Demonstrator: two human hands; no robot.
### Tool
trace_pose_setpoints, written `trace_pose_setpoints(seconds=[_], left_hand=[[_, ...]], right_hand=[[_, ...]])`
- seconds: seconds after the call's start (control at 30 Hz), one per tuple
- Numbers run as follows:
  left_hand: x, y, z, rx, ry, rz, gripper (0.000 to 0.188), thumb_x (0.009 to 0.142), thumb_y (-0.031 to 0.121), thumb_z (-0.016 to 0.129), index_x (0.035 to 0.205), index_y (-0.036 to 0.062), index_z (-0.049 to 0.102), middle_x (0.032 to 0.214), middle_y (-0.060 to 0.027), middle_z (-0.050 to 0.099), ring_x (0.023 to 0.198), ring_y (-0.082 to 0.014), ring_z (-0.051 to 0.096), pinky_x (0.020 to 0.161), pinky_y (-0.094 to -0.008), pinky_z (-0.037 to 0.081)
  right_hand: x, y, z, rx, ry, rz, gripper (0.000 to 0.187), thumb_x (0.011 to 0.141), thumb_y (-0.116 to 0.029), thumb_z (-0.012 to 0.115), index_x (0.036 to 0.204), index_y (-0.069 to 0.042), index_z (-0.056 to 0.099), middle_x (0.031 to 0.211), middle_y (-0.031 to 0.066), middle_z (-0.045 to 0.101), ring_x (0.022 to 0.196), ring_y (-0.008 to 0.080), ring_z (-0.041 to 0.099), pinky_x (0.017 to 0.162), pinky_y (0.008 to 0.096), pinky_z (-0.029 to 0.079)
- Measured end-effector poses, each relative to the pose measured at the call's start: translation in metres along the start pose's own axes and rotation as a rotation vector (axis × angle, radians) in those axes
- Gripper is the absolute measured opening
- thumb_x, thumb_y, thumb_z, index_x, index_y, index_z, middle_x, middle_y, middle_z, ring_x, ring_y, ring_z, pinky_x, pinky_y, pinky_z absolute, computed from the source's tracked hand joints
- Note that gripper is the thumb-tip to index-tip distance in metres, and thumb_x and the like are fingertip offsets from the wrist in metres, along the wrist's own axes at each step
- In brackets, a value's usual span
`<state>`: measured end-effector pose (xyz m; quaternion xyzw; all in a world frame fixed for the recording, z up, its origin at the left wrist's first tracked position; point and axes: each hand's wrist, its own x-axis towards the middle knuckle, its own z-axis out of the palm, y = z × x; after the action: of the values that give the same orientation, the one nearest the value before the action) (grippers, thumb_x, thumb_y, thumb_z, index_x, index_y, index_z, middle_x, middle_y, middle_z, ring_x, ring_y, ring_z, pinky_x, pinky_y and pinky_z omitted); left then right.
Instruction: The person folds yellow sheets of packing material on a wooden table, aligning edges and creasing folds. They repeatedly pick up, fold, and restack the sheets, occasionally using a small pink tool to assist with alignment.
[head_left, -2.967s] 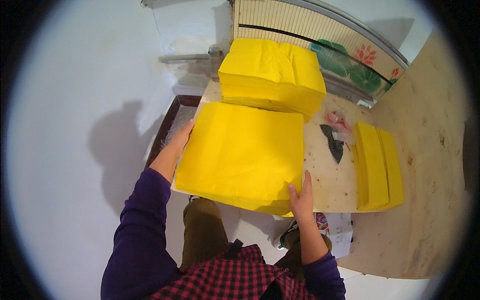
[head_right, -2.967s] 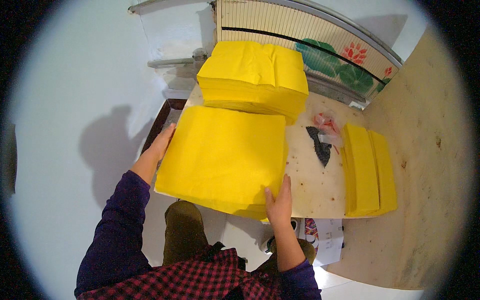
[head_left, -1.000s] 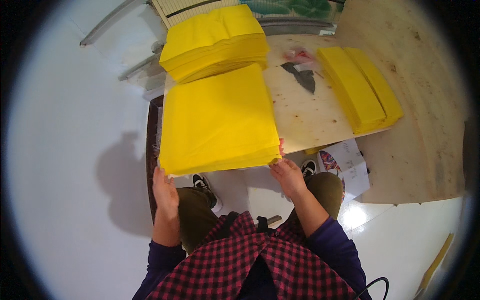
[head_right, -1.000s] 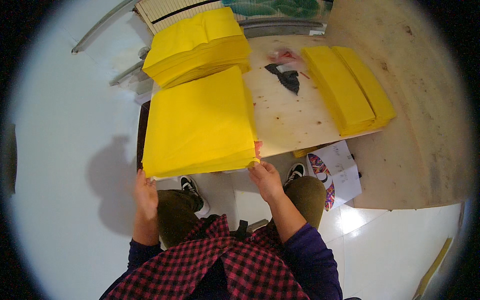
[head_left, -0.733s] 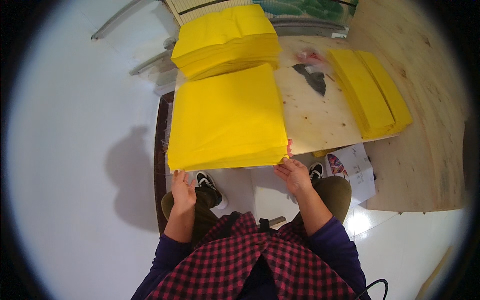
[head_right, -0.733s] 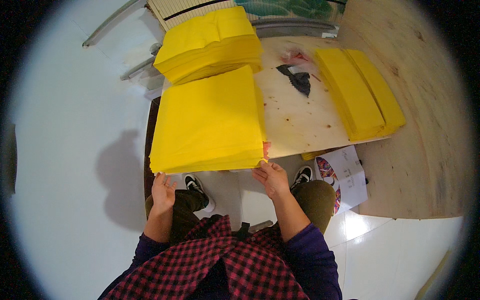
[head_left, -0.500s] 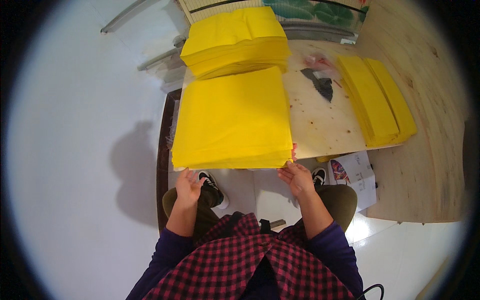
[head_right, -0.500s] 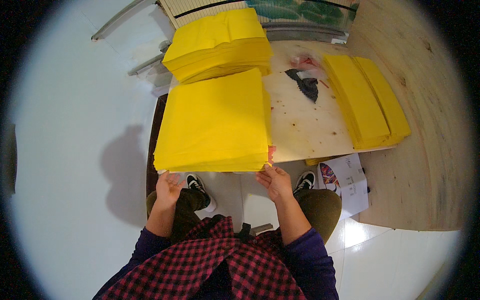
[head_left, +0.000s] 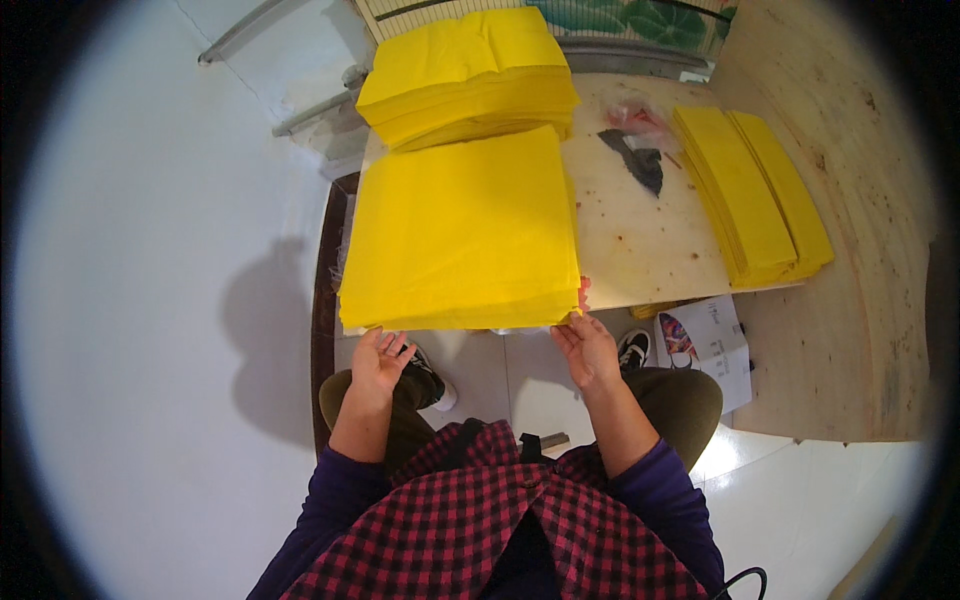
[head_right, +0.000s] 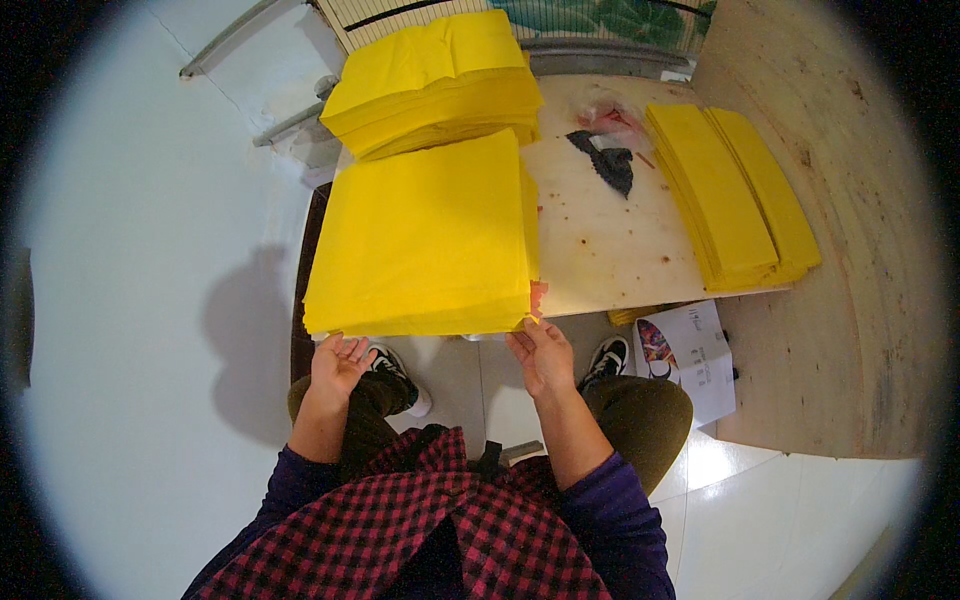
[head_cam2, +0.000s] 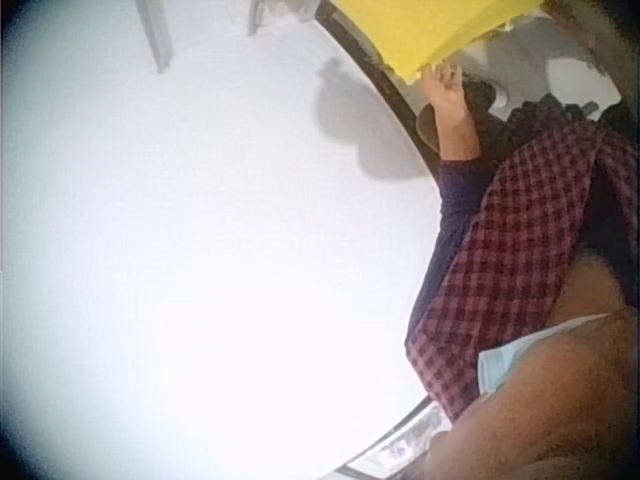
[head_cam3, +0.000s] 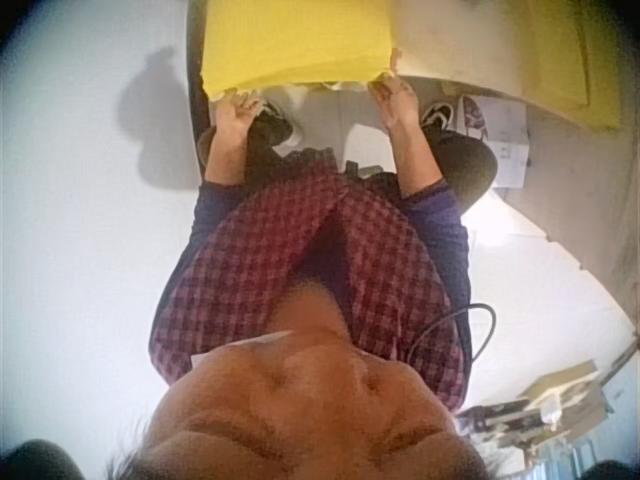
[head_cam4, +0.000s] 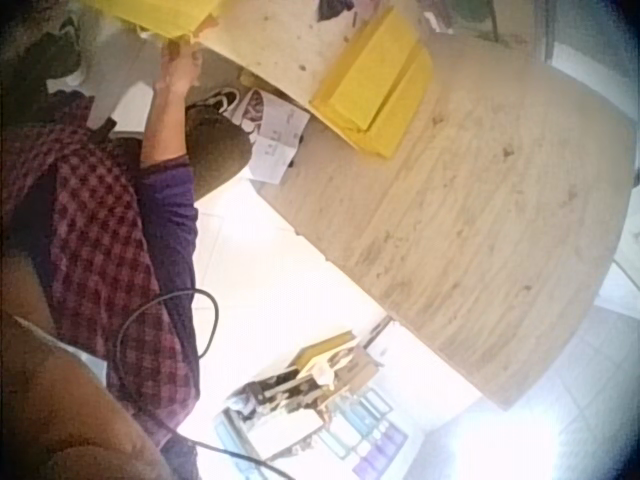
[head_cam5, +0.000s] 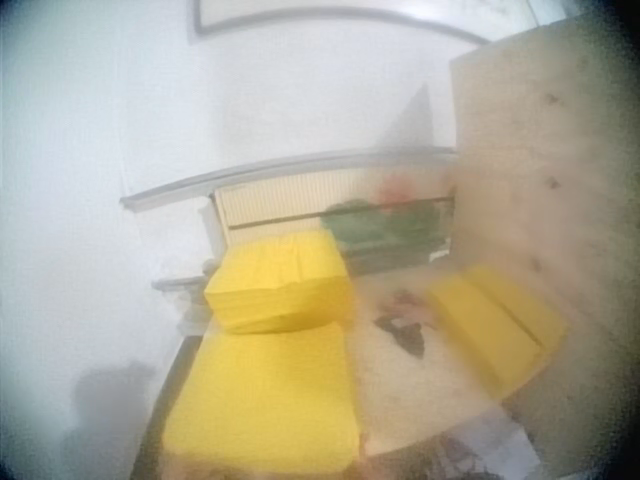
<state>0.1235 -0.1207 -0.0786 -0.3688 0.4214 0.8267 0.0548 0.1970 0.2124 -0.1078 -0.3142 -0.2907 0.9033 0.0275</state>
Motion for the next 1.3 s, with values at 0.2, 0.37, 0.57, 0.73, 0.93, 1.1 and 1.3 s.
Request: trace_pose_setpoints(seconds=[0.2,0.37,0.57,0.73,0.93,1.1,1.3], left_hand=[[0.002,-0.001,-0.001,-0.037,-0.01,-0.069,0.037,0.096,0.017,0.058,0.127,0.0006,0.048,0.133,-0.0163,0.047,0.129,-0.0344,0.046,0.11,-0.0638,0.034],[0.004,-0.001,-0.008,-0.034,-0.062,-0.078,0.03,0.095,0.018,0.057,0.12,0.0011,0.054,0.127,-0.0148,0.051,0.127,-0.033,0.048,0.11,-0.0625,0.034],[0.003,0.001,-0.013,-0.014,-0.124,-0.054,0.029,0.096,0.019,0.055,0.12,0.0032,0.056,0.129,-0.0142,0.056,0.126,-0.0319,0.049,0.111,-0.058,0.034],[0.005,0.003,-0.011,-0.036,-0.109,-0.055,0.031,0.097,0.02,0.055,0.122,-0.0002,0.055,0.13,-0.0147,0.055,0.132,-0.0329,0.046,0.114,-0.0556,0.033],[0.001,0.0,-0.005,-0.097,-0.031,-0.078,0.03,0.098,0.019,0.054,0.12,-0.0005,0.055,0.126,-0.0143,0.056,0.132,-0.0323,0.046,0.114,-0.0548,0.033],[-0.014,-0.014,-0.003,-0.136,-0.015,-0.189,0.035,0.098,0.019,0.054,0.124,-0.0035,0.053,0.132,-0.0181,0.052,0.134,-0.0338,0.044,0.115,-0.0537,0.034],[-0.027,-0.022,0.012,-0.085,-0.254,-0.214,0.044,0.098,0.022,0.053,0.132,-0.0062,0.049,0.142,-0.0215,0.047,0.137,-0.0351,0.041,0.116,-0.0526,0.033]], right_hand=[[-0.002,0.005,0.001,0.049,0.056,0.004,0.018,0.1,-0.021,0.061,0.111,-0.008,0.056,0.114,0.0095,0.061,0.111,0.0253,0.057,0.105,0.0444,0.042],[-0.009,-0.004,0.017,0.081,0.038,0.019,0.035,0.104,-0.039,0.051,0.121,-0.009,0.057,0.128,0.0103,0.057,0.124,0.0286,0.05,0.113,0.047,0.035],[-0.013,-0.005,0.022,0.127,0.028,-0.004,0.043,0.106,-0.044,0.044,0.128,-0.008,0.056,0.129,0.0096,0.056,0.126,0.0275,0.05,0.115,0.0464,0.034],[-0.005,-0.001,0.004,0.061,-0.019,-0.025,0.032,0.104,-0.032,0.05,0.124,-0.008,0.056,0.126,0.0083,0.059,0.123,0.0251,0.054,0.113,0.046,0.038],[-0.003,-0.001,-0.001,-0.061,-0.081,-0.093,0.031,0.101,-0.018,0.054,0.129,-0.007,0.053,0.126,0.0078,0.061,0.118,0.0242,0.057,0.107,0.0447,0.044],[-0.003,-0.002,0.005,-0.087,-0.076,-0.099,0.033,0.098,-0.011,0.056,0.13,-0.005,0.052,0.126,0.0081,0.061,0.117,0.0236,0.058,0.107,0.0435,0.044],[-0.009,-0.01,0.013,-0.064,-0.12,-0.068,0.036,0.094,-0.005,0.055,0.13,-0.003,0.053,0.127,0.0097,0.061,0.116,0.0244,0.059,0.107,0.0415,0.045]])
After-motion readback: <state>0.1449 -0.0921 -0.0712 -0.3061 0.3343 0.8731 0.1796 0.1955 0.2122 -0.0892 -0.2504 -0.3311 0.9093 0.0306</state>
